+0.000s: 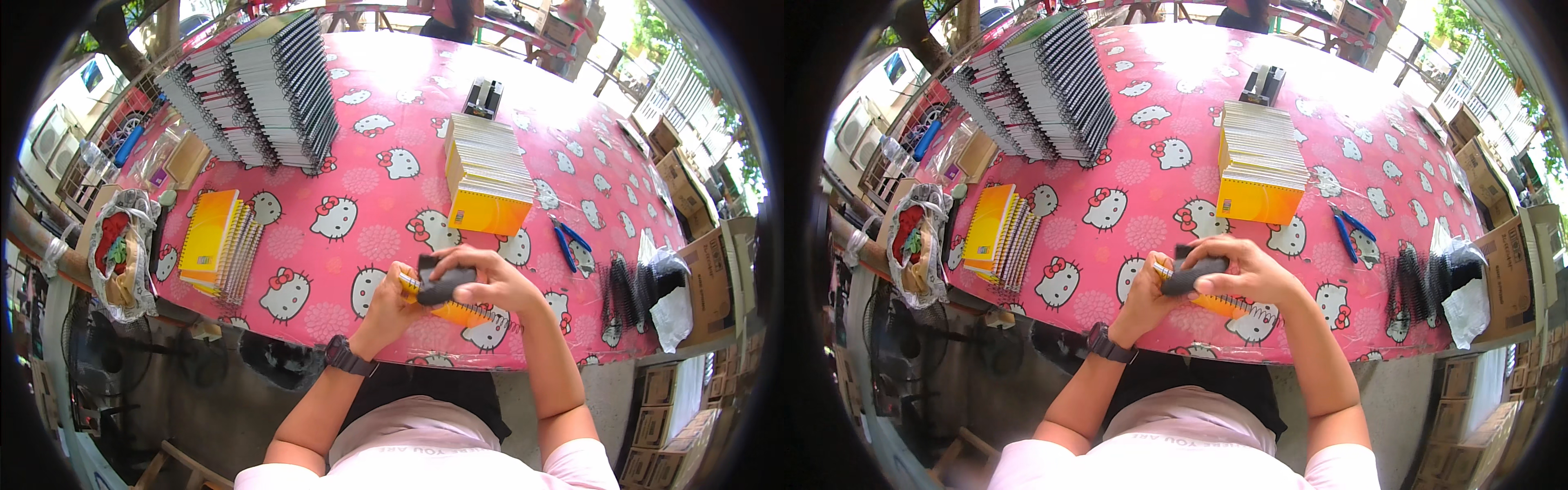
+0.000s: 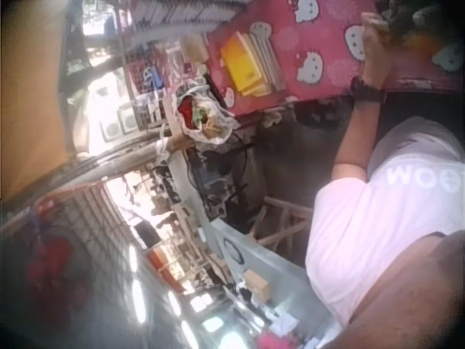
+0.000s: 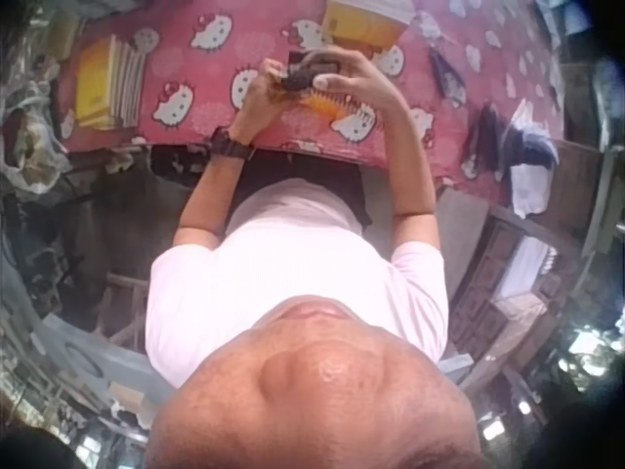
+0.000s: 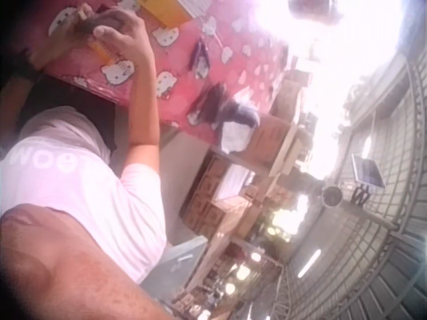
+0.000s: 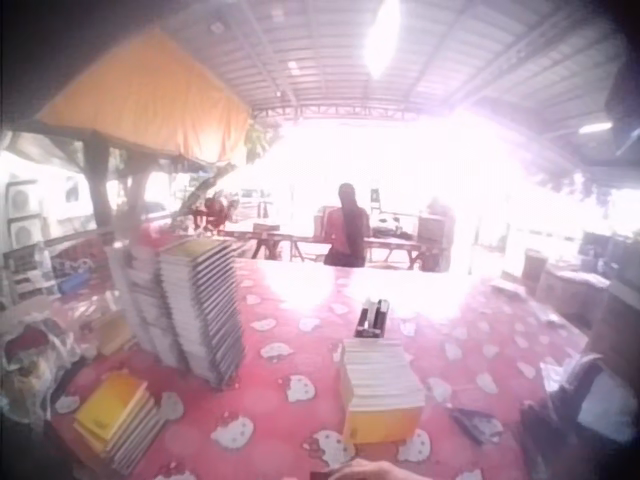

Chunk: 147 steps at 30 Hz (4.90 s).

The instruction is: The person repeatedly picks up small yellow spiral-bound notebooks and black spiral binding coils from a table, inserts the coils into the notebooks, and places the finished items into a stack. The process is repeated continuously throughout the clip.

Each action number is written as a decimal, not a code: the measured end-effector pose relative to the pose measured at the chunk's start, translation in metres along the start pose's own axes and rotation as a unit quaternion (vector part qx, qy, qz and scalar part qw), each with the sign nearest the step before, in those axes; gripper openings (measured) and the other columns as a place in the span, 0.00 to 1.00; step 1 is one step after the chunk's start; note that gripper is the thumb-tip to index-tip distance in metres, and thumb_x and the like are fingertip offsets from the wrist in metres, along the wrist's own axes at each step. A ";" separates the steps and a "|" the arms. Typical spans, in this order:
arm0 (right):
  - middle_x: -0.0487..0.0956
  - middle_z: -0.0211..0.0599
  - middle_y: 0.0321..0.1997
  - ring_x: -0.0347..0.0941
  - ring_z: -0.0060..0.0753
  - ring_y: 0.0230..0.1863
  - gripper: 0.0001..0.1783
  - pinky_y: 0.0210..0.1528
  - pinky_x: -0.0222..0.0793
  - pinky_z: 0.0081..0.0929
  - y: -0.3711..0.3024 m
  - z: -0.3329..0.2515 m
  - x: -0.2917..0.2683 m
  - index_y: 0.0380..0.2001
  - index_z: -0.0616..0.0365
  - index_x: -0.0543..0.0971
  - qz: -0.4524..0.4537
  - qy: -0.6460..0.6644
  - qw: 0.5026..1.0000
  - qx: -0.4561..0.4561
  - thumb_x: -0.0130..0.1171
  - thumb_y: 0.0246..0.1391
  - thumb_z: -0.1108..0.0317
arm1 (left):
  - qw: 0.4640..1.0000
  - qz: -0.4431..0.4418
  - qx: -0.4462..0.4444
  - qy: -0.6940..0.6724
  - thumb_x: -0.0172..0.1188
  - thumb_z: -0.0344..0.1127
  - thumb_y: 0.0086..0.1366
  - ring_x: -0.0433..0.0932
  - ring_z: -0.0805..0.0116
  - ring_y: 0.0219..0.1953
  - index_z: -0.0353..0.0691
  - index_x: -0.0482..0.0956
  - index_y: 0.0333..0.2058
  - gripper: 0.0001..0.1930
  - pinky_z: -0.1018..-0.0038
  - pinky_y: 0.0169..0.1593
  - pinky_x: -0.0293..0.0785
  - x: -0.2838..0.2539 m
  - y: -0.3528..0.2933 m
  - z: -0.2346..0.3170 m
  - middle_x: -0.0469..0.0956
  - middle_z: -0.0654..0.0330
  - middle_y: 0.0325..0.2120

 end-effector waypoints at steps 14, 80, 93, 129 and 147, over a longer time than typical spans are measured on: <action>0.77 0.41 0.42 0.75 0.38 0.43 0.21 0.45 0.72 0.31 -0.034 -0.033 0.018 0.46 0.58 0.75 0.184 -0.201 0.962 -0.024 0.67 0.47 0.69 | 0.977 -0.011 -0.023 -0.211 0.60 0.28 0.64 0.70 0.81 0.35 0.36 0.69 0.42 0.11 0.83 0.39 0.69 0.017 0.003 0.041 0.72 0.65 0.33; 0.78 0.30 0.38 0.73 0.21 0.38 0.10 0.36 0.66 0.18 -0.104 0.047 -0.062 0.42 0.58 0.79 0.530 -0.183 0.828 -0.017 0.58 0.56 0.72 | 0.735 0.168 -0.075 0.652 0.67 0.65 0.44 0.49 0.39 0.67 0.52 0.64 0.62 0.47 0.43 0.64 0.50 -0.278 0.048 0.092 0.57 0.42 0.63; 0.76 0.22 0.34 0.67 0.11 0.34 0.07 0.36 0.62 0.12 -0.120 0.082 -0.076 0.40 0.58 0.79 0.574 -0.054 0.817 0.017 0.57 0.59 0.72 | 0.726 0.118 -0.109 0.669 0.74 0.51 0.39 0.66 0.46 0.57 0.42 0.75 0.48 0.36 0.59 0.58 0.66 -0.262 0.049 0.084 0.64 0.49 0.58; 0.75 0.43 0.52 0.65 0.46 0.55 0.17 0.56 0.64 0.39 -0.155 0.062 -0.048 0.40 0.58 0.79 0.481 -0.283 0.829 0.029 0.67 0.46 0.64 | 0.812 -0.021 0.386 0.438 0.60 0.30 0.56 0.74 0.62 0.41 0.44 0.81 0.38 0.10 0.68 0.44 0.73 0.109 0.172 0.038 0.78 0.65 0.34; 0.75 0.38 0.38 0.70 0.44 0.45 0.09 0.45 0.66 0.42 -0.234 0.091 -0.171 0.35 0.55 0.77 0.480 -0.568 0.600 0.295 0.60 0.53 0.64 | 0.841 0.027 0.330 0.428 0.56 0.26 0.57 0.75 0.63 0.37 0.44 0.81 0.42 0.14 0.67 0.45 0.68 0.061 0.087 0.051 0.78 0.61 0.33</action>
Point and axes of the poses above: each hand's wrist, its own y-axis towards the middle knuckle, its own x-axis out of the palm, z = x × y, the point moved 4 cm from there along y, towards the middle knuckle
